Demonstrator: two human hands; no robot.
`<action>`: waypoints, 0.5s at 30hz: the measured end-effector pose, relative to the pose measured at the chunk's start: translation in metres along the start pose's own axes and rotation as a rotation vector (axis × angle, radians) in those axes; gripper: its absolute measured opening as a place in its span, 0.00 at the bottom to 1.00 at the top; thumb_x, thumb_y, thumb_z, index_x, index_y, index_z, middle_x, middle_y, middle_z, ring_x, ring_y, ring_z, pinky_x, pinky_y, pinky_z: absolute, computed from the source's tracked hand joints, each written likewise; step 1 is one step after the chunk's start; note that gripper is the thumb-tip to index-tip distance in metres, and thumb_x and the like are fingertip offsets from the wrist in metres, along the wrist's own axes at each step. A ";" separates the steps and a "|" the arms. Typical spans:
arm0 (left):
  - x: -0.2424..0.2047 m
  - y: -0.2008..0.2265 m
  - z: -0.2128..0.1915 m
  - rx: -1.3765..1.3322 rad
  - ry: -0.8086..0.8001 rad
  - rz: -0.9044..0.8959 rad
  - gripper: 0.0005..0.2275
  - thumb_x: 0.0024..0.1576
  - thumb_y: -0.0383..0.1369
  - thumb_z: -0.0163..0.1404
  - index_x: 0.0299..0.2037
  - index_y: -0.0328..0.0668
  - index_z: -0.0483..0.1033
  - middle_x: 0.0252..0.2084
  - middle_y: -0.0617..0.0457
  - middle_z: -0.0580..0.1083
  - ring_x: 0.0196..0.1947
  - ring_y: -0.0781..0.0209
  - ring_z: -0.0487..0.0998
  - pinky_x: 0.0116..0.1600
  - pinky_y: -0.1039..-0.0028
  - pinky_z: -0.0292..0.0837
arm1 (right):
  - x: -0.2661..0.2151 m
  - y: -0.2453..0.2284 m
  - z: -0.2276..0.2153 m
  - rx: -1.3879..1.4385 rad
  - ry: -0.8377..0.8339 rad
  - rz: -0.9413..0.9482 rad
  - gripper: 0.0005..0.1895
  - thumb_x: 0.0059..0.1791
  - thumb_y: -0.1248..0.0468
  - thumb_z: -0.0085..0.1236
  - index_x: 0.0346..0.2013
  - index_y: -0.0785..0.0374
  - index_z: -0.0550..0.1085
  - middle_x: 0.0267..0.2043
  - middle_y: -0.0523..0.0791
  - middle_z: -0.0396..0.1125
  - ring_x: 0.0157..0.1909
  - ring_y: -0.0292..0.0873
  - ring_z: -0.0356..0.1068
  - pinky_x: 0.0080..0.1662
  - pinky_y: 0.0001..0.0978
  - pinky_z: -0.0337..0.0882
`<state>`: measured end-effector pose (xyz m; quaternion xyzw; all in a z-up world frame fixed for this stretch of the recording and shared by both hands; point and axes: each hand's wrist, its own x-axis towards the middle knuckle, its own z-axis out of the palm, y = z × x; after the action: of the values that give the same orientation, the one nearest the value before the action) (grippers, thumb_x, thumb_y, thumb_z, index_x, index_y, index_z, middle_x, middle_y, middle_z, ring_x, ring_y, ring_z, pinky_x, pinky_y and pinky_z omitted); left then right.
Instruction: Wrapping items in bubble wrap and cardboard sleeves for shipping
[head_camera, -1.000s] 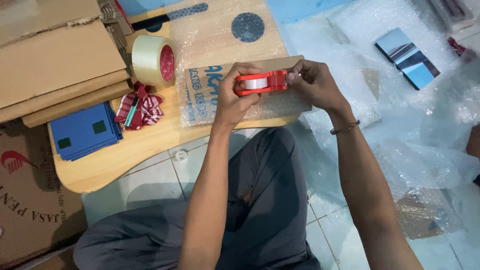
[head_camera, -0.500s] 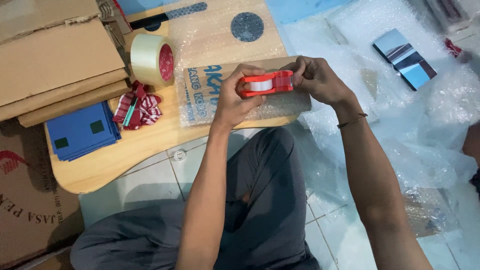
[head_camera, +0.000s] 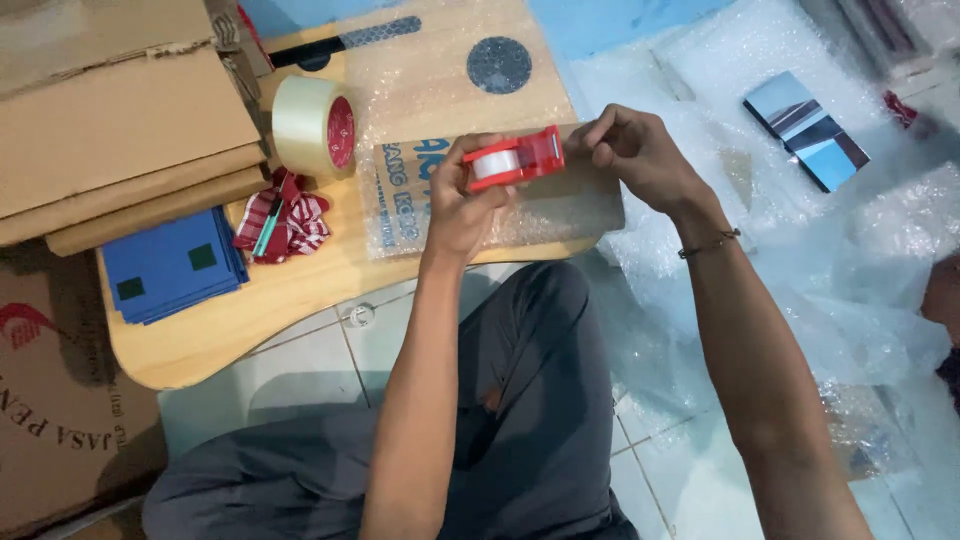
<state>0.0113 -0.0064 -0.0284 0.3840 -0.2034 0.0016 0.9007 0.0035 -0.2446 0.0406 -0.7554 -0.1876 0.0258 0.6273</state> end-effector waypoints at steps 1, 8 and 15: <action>-0.002 -0.006 -0.005 -0.010 0.005 -0.008 0.27 0.43 0.14 0.63 0.55 0.38 0.75 0.53 0.44 0.77 0.52 0.55 0.79 0.53 0.68 0.77 | 0.000 -0.004 0.002 -0.019 -0.002 -0.019 0.18 0.49 0.54 0.65 0.43 0.64 0.73 0.40 0.49 0.71 0.47 0.50 0.72 0.50 0.45 0.69; 0.001 -0.004 -0.005 -0.008 0.019 0.016 0.26 0.46 0.16 0.63 0.56 0.41 0.75 0.54 0.45 0.76 0.52 0.54 0.78 0.55 0.68 0.76 | -0.010 -0.064 0.054 -0.400 0.075 0.008 0.38 0.36 0.74 0.78 0.56 0.73 0.67 0.57 0.61 0.66 0.63 0.73 0.64 0.64 0.65 0.62; 0.011 0.013 0.007 -0.132 0.069 0.026 0.25 0.46 0.14 0.62 0.55 0.37 0.75 0.51 0.43 0.75 0.49 0.52 0.78 0.50 0.66 0.80 | -0.007 -0.053 0.066 -0.655 0.119 0.114 0.47 0.35 0.71 0.78 0.65 0.63 0.62 0.62 0.56 0.65 0.65 0.75 0.58 0.62 0.73 0.62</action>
<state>0.0168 -0.0040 -0.0109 0.3206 -0.1768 0.0130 0.9305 -0.0344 -0.1769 0.0758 -0.9263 -0.1064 -0.0449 0.3587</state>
